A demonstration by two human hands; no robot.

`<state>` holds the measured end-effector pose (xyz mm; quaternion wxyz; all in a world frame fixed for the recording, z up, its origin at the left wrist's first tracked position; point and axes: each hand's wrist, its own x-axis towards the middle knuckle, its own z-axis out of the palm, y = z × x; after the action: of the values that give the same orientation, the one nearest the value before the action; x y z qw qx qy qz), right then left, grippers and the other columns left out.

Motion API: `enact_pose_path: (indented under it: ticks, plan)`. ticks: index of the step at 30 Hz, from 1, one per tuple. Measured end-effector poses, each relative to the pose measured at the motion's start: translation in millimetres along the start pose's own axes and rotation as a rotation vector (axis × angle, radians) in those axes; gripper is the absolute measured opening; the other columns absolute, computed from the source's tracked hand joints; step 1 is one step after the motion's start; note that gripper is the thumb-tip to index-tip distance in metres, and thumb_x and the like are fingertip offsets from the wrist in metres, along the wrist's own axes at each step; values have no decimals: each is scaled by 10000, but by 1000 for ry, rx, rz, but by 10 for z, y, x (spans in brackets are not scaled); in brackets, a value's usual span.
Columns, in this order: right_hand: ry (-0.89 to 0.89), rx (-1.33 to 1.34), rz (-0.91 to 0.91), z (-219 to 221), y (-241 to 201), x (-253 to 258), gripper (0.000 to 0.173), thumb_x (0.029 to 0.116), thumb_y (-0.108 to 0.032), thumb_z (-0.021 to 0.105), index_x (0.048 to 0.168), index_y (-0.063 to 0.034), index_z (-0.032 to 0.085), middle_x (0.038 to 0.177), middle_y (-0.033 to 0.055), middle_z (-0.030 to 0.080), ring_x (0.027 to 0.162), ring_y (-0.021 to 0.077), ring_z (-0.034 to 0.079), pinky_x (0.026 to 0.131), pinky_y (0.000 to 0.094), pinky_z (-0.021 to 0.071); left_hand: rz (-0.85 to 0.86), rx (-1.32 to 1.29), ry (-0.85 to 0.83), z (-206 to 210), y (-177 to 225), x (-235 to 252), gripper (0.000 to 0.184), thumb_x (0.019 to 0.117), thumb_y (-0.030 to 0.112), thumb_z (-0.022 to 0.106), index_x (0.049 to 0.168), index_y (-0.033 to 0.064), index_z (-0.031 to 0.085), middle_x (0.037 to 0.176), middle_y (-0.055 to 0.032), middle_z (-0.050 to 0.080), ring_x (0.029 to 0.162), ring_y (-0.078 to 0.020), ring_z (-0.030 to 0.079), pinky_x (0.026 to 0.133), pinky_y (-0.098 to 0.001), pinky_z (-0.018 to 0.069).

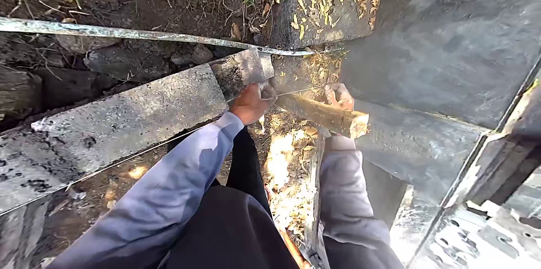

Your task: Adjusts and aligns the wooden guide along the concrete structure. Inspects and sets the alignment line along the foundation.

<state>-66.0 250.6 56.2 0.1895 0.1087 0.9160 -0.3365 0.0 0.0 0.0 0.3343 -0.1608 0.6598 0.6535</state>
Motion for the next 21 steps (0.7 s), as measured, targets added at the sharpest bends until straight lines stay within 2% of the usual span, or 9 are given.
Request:
enact_pose_path:
  ticks: [2, 4, 6, 12, 16, 21]
  plan:
    - [43, 1, -64, -50, 67, -171, 212, 1062, -205, 551, 1140, -30, 642, 909, 55, 669, 767, 70, 639, 730, 278, 568, 43, -18, -26, 20, 69, -122, 170, 988, 216, 658, 1073, 74, 697, 861, -81, 686, 749, -204, 659, 738, -461, 561]
    - [37, -44, -87, -99, 55, -331, 202, 1072, -249, 544, 1155, -89, 632, 914, 19, 652, 761, 34, 612, 717, 243, 538, 73, -22, -34, 57, 90, -186, 150, 979, 206, 662, 1045, 77, 702, 843, -69, 670, 737, -193, 634, 715, -444, 541]
    - [39, -47, -87, -116, 58, -375, 209, 1073, -255, 540, 1170, -97, 635, 950, 18, 667, 796, 32, 625, 747, 246, 545, 96, 5, -27, 91, 72, -201, 141, 975, 210, 661, 1028, 90, 710, 852, -59, 672, 761, -191, 638, 734, -453, 542]
    - [76, -22, -104, -97, -21, -378, 185, 1074, -242, 534, 1145, -104, 636, 906, -11, 650, 743, 4, 609, 699, 211, 535, 113, -12, -7, 68, 128, -241, 148, 980, 207, 655, 1037, 85, 716, 834, -57, 679, 752, -181, 645, 736, -440, 548]
    - [71, -6, -86, -96, -57, -387, 194, 1074, -262, 534, 1154, -116, 633, 892, -12, 643, 722, 14, 602, 676, 226, 536, 117, 17, 8, 21, 177, -238, 148, 979, 212, 652, 1027, 85, 711, 818, -55, 670, 736, -185, 636, 727, -449, 537]
    - [49, -40, -54, -98, -12, -409, 199, 1073, -268, 536, 1154, -120, 640, 911, 2, 655, 749, 42, 607, 699, 261, 535, 92, 59, 5, 54, 151, -207, 137, 963, 212, 669, 1020, 97, 717, 863, -68, 687, 805, -210, 658, 775, -484, 542]
